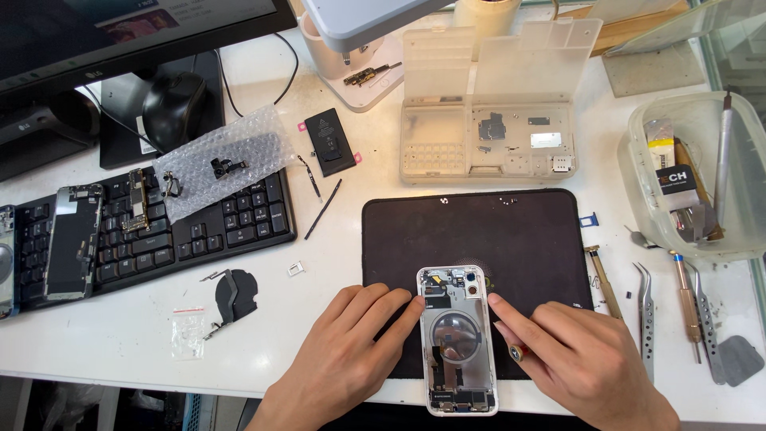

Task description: The person works on a disassembled smartphone, using a precision screwdriver to adjust internal components and connectors. They handle small parts and tools on a workbench with a keyboard and monitor nearby.

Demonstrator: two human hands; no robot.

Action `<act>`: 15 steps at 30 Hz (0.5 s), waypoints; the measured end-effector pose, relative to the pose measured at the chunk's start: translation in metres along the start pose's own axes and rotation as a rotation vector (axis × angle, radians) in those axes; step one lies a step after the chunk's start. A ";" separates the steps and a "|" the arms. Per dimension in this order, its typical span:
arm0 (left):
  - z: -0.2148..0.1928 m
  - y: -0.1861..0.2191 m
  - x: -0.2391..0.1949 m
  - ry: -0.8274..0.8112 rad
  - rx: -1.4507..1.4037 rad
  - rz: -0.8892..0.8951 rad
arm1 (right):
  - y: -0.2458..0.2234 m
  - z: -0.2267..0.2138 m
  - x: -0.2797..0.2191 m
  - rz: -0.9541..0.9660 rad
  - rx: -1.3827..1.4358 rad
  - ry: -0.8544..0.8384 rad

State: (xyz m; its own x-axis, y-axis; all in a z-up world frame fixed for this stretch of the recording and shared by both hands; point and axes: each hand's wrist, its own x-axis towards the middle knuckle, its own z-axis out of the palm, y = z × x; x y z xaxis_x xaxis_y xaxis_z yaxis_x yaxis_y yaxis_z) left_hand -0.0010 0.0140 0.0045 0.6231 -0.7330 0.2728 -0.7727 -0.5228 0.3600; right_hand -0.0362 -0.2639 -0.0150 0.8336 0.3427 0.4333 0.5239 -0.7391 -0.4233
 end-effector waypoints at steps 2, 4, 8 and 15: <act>0.002 0.000 0.000 0.030 0.006 0.013 | 0.002 0.001 -0.003 0.016 -0.014 0.006; 0.002 -0.001 0.001 0.066 0.015 0.034 | 0.004 0.002 -0.005 0.055 -0.021 0.004; 0.001 0.000 0.004 0.135 0.014 0.058 | 0.009 0.001 -0.009 0.066 -0.023 0.032; -0.001 0.000 0.002 0.096 0.033 0.139 | 0.011 0.002 -0.010 0.066 0.008 -0.028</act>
State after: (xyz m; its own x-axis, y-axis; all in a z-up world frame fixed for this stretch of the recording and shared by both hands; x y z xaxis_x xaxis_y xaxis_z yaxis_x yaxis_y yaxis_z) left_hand 0.0001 0.0127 0.0056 0.5176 -0.7552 0.4022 -0.8547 -0.4348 0.2836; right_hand -0.0381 -0.2738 -0.0256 0.8710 0.3096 0.3814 0.4688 -0.7559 -0.4570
